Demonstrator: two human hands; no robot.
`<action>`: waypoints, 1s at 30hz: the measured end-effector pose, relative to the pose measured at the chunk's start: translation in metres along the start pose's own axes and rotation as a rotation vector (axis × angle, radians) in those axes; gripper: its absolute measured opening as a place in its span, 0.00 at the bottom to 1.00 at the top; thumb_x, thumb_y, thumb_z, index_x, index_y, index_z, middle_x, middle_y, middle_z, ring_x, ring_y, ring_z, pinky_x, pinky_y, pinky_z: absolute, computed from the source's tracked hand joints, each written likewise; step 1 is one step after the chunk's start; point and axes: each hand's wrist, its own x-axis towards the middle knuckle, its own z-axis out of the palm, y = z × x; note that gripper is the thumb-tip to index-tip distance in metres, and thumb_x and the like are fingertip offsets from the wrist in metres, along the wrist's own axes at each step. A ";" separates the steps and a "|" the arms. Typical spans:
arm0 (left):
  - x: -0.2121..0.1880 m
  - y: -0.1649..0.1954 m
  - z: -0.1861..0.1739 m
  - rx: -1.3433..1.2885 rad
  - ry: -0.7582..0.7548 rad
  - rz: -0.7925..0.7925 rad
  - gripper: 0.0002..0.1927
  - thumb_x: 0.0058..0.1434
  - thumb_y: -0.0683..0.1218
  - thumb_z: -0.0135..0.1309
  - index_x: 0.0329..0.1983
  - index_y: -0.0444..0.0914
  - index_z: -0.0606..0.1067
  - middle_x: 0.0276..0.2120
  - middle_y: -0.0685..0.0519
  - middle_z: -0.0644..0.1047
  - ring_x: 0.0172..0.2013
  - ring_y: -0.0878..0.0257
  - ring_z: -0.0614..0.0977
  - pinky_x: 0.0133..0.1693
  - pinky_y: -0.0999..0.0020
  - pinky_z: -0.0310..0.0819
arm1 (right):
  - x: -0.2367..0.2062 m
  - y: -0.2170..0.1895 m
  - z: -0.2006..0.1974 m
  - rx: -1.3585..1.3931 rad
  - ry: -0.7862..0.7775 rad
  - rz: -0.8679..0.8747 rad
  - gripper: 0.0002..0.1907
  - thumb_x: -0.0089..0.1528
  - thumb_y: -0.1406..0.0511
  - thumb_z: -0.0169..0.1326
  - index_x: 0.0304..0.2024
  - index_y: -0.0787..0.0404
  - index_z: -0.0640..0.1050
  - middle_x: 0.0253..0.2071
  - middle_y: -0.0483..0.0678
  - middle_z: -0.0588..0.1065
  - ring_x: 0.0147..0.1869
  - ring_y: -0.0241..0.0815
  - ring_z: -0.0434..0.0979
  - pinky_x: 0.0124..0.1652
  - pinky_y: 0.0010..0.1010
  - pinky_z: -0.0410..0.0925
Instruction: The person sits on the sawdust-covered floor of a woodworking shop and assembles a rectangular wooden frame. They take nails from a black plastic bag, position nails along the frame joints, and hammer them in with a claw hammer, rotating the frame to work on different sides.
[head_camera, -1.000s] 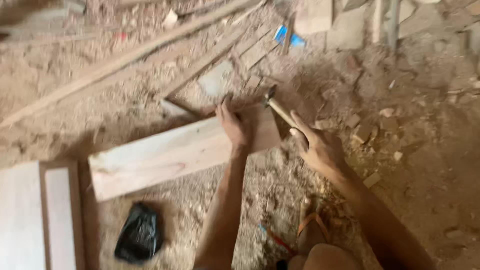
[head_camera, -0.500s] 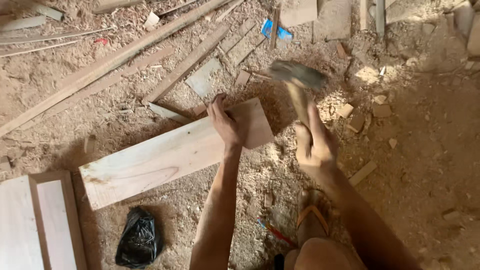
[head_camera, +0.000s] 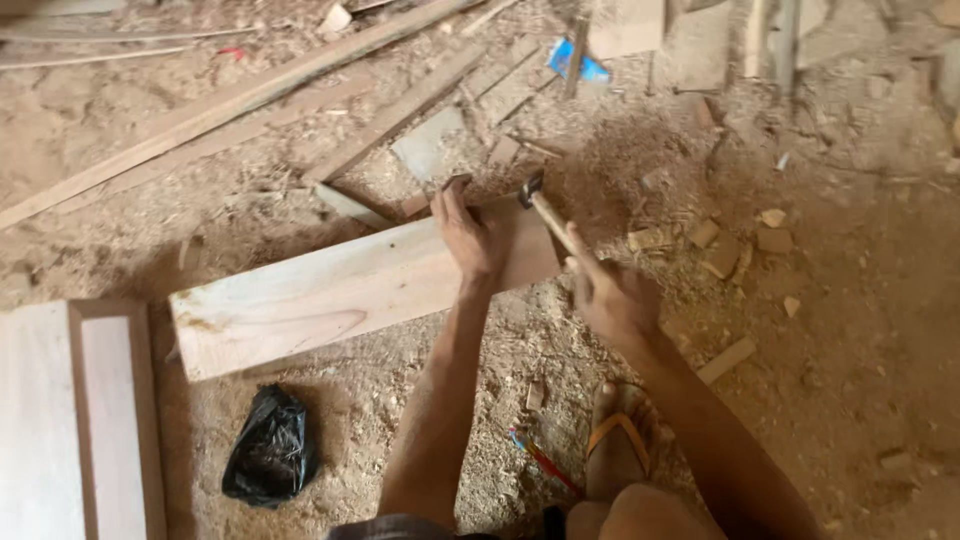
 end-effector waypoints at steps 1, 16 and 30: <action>0.000 0.003 0.001 -0.019 0.019 0.033 0.23 0.54 0.30 0.46 0.53 0.35 0.74 0.50 0.42 0.76 0.52 0.44 0.75 0.57 0.49 0.69 | 0.002 0.000 0.000 0.053 0.074 -0.029 0.30 0.73 0.56 0.51 0.76 0.52 0.62 0.18 0.37 0.67 0.15 0.31 0.57 0.14 0.27 0.56; -0.004 -0.037 -0.184 -0.140 -0.106 -0.247 0.11 0.67 0.46 0.55 0.50 0.37 0.77 0.35 0.50 0.85 0.32 0.63 0.86 0.38 0.67 0.85 | 0.002 -0.045 -0.006 0.069 -0.271 0.097 0.31 0.78 0.58 0.47 0.82 0.59 0.61 0.24 0.52 0.75 0.22 0.46 0.74 0.21 0.36 0.66; -0.149 -0.126 -0.427 0.812 -0.031 -0.857 0.10 0.64 0.49 0.59 0.44 0.41 0.82 0.40 0.50 0.84 0.31 0.60 0.84 0.34 0.61 0.80 | 0.020 -0.073 -0.032 -0.042 -0.228 -0.007 0.31 0.72 0.61 0.50 0.76 0.63 0.65 0.26 0.61 0.79 0.28 0.60 0.81 0.29 0.45 0.75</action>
